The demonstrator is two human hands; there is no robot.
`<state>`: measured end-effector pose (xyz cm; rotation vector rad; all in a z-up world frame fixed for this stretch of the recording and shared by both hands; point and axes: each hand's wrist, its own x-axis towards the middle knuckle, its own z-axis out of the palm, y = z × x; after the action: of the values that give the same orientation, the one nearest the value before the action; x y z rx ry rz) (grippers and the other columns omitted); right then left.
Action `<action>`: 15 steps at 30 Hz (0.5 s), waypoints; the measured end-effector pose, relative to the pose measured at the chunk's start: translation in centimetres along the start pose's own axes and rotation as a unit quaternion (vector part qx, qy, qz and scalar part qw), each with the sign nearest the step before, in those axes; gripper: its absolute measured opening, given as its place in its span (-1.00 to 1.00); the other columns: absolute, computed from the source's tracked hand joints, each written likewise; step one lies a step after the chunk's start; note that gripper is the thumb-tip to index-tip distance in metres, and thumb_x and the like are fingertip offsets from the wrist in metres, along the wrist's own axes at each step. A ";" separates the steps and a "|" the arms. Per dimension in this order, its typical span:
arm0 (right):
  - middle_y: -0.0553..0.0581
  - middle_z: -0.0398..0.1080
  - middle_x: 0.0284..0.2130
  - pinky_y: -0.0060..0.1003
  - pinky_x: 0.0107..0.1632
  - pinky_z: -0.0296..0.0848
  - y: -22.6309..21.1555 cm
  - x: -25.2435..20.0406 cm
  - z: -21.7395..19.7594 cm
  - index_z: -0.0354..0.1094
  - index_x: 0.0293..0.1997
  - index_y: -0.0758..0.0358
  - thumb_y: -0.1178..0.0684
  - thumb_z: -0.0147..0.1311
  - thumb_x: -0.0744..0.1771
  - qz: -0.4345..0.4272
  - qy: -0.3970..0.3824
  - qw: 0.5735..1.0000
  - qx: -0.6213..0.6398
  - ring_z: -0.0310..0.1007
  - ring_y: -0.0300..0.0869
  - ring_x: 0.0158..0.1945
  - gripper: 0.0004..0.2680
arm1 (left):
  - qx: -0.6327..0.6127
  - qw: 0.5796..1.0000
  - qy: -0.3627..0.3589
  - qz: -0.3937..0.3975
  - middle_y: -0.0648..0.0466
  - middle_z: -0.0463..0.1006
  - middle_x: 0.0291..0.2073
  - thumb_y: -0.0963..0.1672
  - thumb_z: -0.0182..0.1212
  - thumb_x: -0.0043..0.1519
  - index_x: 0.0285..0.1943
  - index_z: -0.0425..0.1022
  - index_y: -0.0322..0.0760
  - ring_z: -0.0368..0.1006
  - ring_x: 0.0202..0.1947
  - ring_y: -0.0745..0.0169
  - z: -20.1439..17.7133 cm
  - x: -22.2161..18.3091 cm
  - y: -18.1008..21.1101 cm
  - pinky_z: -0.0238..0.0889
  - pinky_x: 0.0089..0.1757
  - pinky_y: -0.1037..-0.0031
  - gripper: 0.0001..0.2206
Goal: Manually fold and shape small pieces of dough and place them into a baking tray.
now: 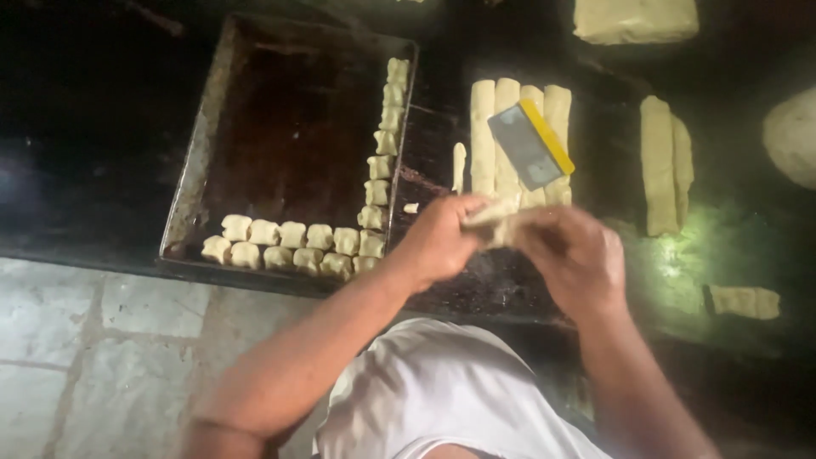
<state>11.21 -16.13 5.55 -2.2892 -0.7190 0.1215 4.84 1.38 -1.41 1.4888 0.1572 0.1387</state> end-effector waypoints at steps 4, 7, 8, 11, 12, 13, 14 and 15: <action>0.27 0.45 -0.27 -0.31 -0.22 0.42 2.7 1.8 0.4 0.47 -0.07 0.33 0.08 0.36 0.24 -0.070 0.026 0.997 0.014 0.47 -0.09 -0.29 -0.75 | 0.105 0.993 -0.038 -0.040 0.00 0.56 -0.48 -0.24 0.27 0.25 -0.05 0.65 -0.39 0.35 -0.47 0.42 1.6 -1.7 2.9 0.26 -0.40 0.48 -0.85; 0.15 0.57 -0.32 -0.36 -0.20 0.47 4.6 2.4 0.6 0.53 -0.14 0.23 0.07 0.27 0.29 0.049 -0.172 0.961 0.210 0.49 -0.20 -0.26 -0.86 | 0.010 0.994 -0.042 -0.103 0.19 0.57 -0.47 -0.24 0.32 0.12 -0.04 0.57 -0.32 0.37 -0.55 0.44 2.1 -1.8 2.6 0.24 -0.49 0.43 -0.78; 0.10 0.56 -0.35 -0.32 -0.20 0.47 4.0 1.9 0.5 0.52 -0.16 0.21 0.07 0.30 0.28 0.016 -0.099 0.987 0.122 0.54 -0.18 -0.28 -0.87 | 0.046 0.997 -0.022 -0.063 0.20 0.58 -0.49 -0.21 0.31 0.17 -0.06 0.60 -0.33 0.40 -0.52 0.48 2.6 -1.8 1.8 0.27 -0.45 0.48 -0.82; 0.08 0.52 -0.30 -0.27 -0.16 0.48 4.1 -0.2 1.5 0.49 -0.14 0.19 0.11 0.38 0.28 -0.171 0.061 0.983 0.013 0.55 -0.11 -0.22 -0.84 | 0.004 1.000 -0.002 -0.029 0.15 0.59 -0.45 -0.20 0.28 0.24 -0.03 0.63 -0.39 0.39 -0.46 0.49 3.0 -1.8 0.2 0.29 -0.39 0.51 -0.83; 0.12 0.50 -0.21 -0.26 -0.12 0.48 4.5 -1.1 2.1 0.47 -0.10 0.18 0.16 0.42 0.28 -0.319 0.142 0.937 -0.007 0.52 -0.05 -0.14 -0.81 | -0.076 0.996 -0.006 -0.036 0.09 0.59 -0.39 -0.22 0.25 0.26 0.01 0.64 -0.43 0.37 -0.44 0.44 3.0 -1.8 -0.2 0.28 -0.37 0.50 -0.81; 0.12 0.50 -0.21 -0.26 -0.12 0.48 3.8 -1.3 2.0 0.47 -0.10 0.18 0.16 0.42 0.28 -0.320 0.141 0.937 -0.006 0.52 -0.05 -0.14 -0.81 | -0.075 0.996 -0.004 -0.036 0.09 0.59 -0.39 -0.22 0.25 0.26 0.01 0.64 -0.43 0.37 -0.44 0.44 2.5 -1.8 0.1 0.28 -0.37 0.50 -0.81; 0.17 0.43 -0.20 -0.17 -0.15 0.48 3.1 -1.4 2.0 0.47 -0.11 0.25 0.09 0.45 0.17 -0.325 0.124 0.937 -0.014 0.47 0.03 -0.15 -0.71 | -0.123 0.991 -0.012 -0.044 0.07 0.62 -0.28 -0.23 0.17 0.27 0.09 0.61 -0.40 0.42 -0.34 0.44 2.1 -1.8 0.5 0.33 -0.29 0.52 -0.76; 0.23 0.37 -0.18 -0.08 -0.18 0.48 2.4 -1.8 1.9 0.48 -0.12 0.32 0.01 0.47 0.06 -0.329 0.105 0.938 -0.022 0.42 0.10 -0.16 -0.59 | -0.170 0.984 -0.020 -0.054 0.06 0.66 -0.17 -0.24 0.10 0.28 0.17 0.59 -0.37 0.48 -0.25 0.43 1.6 -2.0 0.8 0.39 -0.20 0.55 -0.70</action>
<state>10.29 -17.28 2.37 -1.9405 -1.3305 -0.4484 3.22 -0.51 -0.47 1.1391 0.1726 0.0450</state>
